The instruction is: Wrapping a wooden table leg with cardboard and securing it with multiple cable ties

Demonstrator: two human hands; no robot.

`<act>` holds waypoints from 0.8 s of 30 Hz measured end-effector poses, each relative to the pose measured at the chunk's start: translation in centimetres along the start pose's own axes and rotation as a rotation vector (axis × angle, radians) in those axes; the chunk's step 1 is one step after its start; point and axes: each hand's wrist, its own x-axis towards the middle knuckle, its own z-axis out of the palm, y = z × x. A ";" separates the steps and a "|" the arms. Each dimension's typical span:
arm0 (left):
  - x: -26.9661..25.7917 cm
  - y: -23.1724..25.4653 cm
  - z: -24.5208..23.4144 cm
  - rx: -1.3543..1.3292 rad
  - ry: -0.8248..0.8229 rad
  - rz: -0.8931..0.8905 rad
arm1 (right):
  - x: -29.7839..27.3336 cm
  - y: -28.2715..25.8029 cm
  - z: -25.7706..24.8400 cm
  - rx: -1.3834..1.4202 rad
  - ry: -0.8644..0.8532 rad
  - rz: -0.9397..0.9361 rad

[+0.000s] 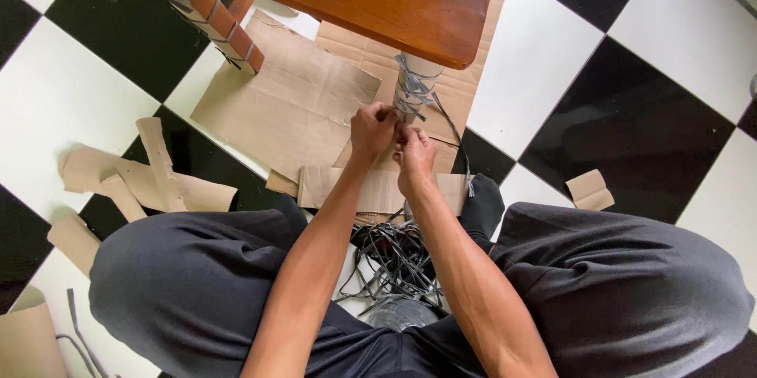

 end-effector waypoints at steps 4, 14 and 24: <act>1.1 -1.8 1.5 -0.050 0.004 -0.021 | 1.7 1.6 -0.4 0.070 -0.090 0.208; 2.1 -4.0 1.6 -0.529 -0.156 0.100 | 1.6 1.9 -0.7 0.036 -0.086 0.128; 2.7 -4.7 2.3 -0.589 -0.180 0.141 | 2.4 2.4 -1.7 -0.360 0.085 -0.402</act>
